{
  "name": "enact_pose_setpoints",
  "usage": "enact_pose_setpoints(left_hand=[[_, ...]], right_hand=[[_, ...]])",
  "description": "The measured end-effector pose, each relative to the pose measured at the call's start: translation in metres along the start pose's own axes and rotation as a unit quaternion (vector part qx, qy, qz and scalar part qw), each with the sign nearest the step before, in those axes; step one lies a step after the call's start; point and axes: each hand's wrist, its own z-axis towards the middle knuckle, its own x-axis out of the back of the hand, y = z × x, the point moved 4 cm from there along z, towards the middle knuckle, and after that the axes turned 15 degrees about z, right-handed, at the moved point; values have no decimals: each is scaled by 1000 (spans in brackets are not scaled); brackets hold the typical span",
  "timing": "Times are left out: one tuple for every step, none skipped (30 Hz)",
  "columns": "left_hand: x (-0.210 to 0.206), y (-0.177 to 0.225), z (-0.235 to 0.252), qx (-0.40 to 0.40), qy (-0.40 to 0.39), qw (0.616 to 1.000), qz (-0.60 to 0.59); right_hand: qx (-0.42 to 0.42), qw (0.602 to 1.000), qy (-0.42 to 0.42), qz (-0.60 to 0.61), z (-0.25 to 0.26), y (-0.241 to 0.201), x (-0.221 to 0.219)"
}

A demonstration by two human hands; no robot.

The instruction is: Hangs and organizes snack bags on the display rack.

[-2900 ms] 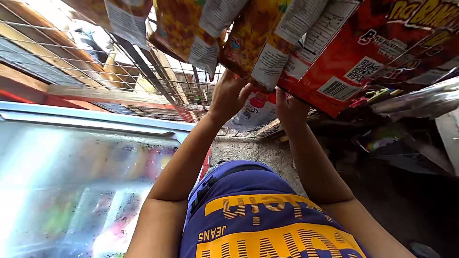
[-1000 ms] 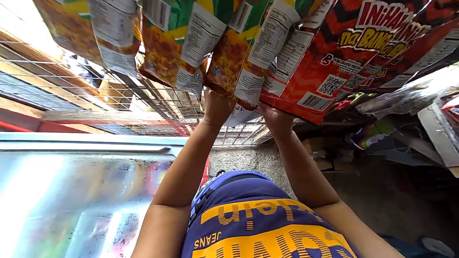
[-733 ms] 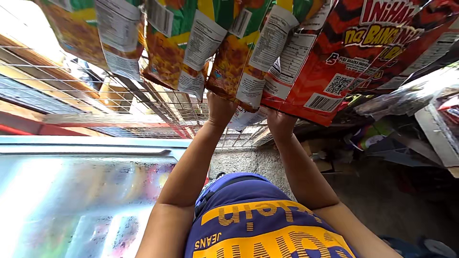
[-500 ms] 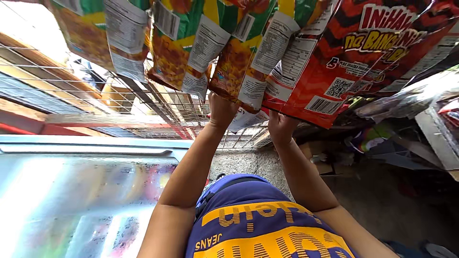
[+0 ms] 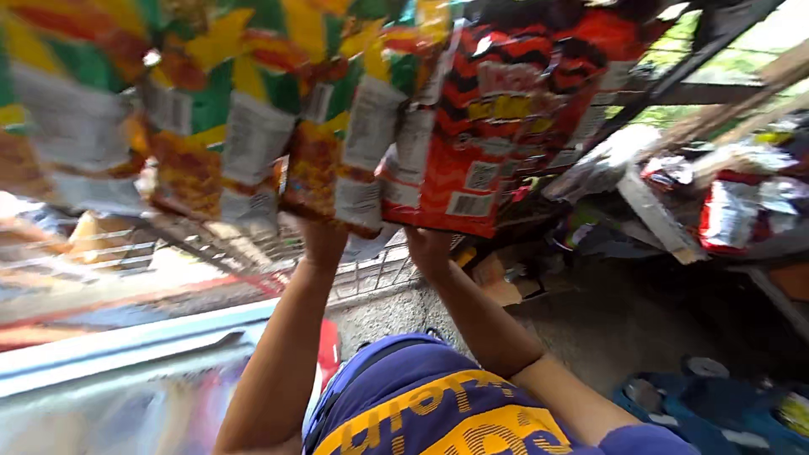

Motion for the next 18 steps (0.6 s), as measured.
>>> enact_pose_setpoints(left_hand=[[-2, -3, 0, 16, 3, 998, -61], [-4, -5, 1, 28, 8, 991, -129], [-5, -5, 3, 42, 9, 982, -186], [-5, -4, 5, 43, 15, 980, -192], [-1, 0, 6, 29, 27, 988, -150], [2, 4, 8, 15, 37, 996, -84], [6, 7, 9, -2, 41, 999, -15], [9, 11, 9, -23, 50, 997, 57], [11, 16, 9, -49, 58, 990, 117], [13, 18, 9, -65, 56, 984, 154], [14, 19, 9, -75, 51, 981, 172], [14, 18, 10, -84, 47, 979, 181], [15, 17, 11, -96, 46, 977, 185], [16, 16, 12, -104, 38, 977, 184], [16, 15, 13, -111, 28, 976, 184], [18, 15, 14, -119, 16, 976, 185], [18, 15, 14, -128, 5, 973, 190], [19, 15, 14, -138, -2, 971, 197]], right_hand=[[-8, 1000, -5, 13, 0, 1, -1], [-15, 1000, -10, 23, 1, 1, -2], [-16, 999, -13, 25, 2, 1, -4], [-11, 999, -14, 27, 4, 2, -6], [-8, 1000, -17, 22, 5, 3, -7], [-8, 1000, -20, 16, 6, 3, -8], [-8, 1000, -21, 12, 7, 3, -10], [-8, 1000, -25, 12, 8, 3, -12], [-11, 999, -31, 14, 9, 3, -13], [-18, 999, -39, 16, 10, 4, -14], [-23, 998, -47, 17, 10, 4, -16], [-28, 998, -54, 19, 11, 5, -17], [-34, 997, -59, 25, 12, 5, -18], [-39, 997, -62, 34, 13, 4, -19], [-41, 996, -61, 43, 14, 4, -21], [-44, 996, -60, 51, 15, 4, -22], [-53, 995, -63, 58, 16, 4, -23], [-65, 994, -63, 68, 17, 3, -24]])
